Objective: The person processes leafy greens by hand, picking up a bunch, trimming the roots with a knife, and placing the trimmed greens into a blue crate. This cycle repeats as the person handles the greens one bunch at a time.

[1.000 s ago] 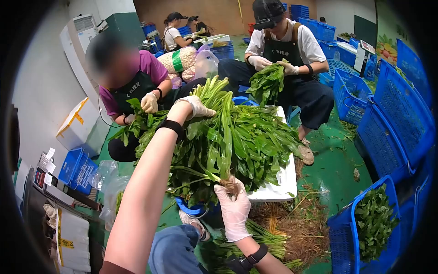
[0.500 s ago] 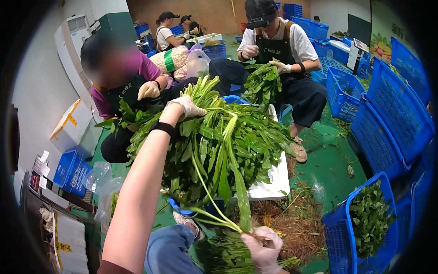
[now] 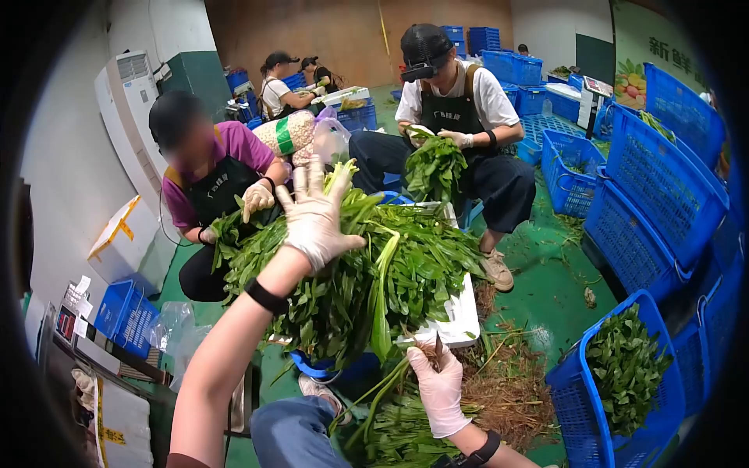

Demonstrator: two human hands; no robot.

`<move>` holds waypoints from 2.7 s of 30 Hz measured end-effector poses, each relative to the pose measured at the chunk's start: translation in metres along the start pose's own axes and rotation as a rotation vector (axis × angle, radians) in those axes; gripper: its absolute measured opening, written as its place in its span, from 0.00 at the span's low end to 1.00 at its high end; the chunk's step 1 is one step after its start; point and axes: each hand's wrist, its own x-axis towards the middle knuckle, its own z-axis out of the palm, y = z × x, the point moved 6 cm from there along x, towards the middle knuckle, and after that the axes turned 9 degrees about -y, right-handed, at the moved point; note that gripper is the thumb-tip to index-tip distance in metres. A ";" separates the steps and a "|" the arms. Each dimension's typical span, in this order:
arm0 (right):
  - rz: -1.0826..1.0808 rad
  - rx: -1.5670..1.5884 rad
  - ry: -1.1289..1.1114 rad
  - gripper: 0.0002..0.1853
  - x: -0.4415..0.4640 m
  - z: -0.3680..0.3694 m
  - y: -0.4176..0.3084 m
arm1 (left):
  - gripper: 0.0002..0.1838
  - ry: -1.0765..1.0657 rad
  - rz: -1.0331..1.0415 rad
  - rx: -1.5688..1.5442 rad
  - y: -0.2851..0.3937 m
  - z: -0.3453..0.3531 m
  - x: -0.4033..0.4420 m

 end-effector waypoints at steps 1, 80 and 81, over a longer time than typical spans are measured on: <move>-0.011 0.014 -0.025 0.09 -0.002 0.002 0.000 | 0.50 0.089 0.128 -0.053 0.014 -0.004 -0.007; 0.700 -0.789 0.283 0.20 -0.179 -0.357 0.124 | 0.19 -0.864 0.018 -1.939 0.192 0.049 -0.223; 0.760 -0.770 0.230 0.16 -0.185 -0.360 0.133 | 0.21 -0.840 0.016 -1.799 0.189 0.048 -0.222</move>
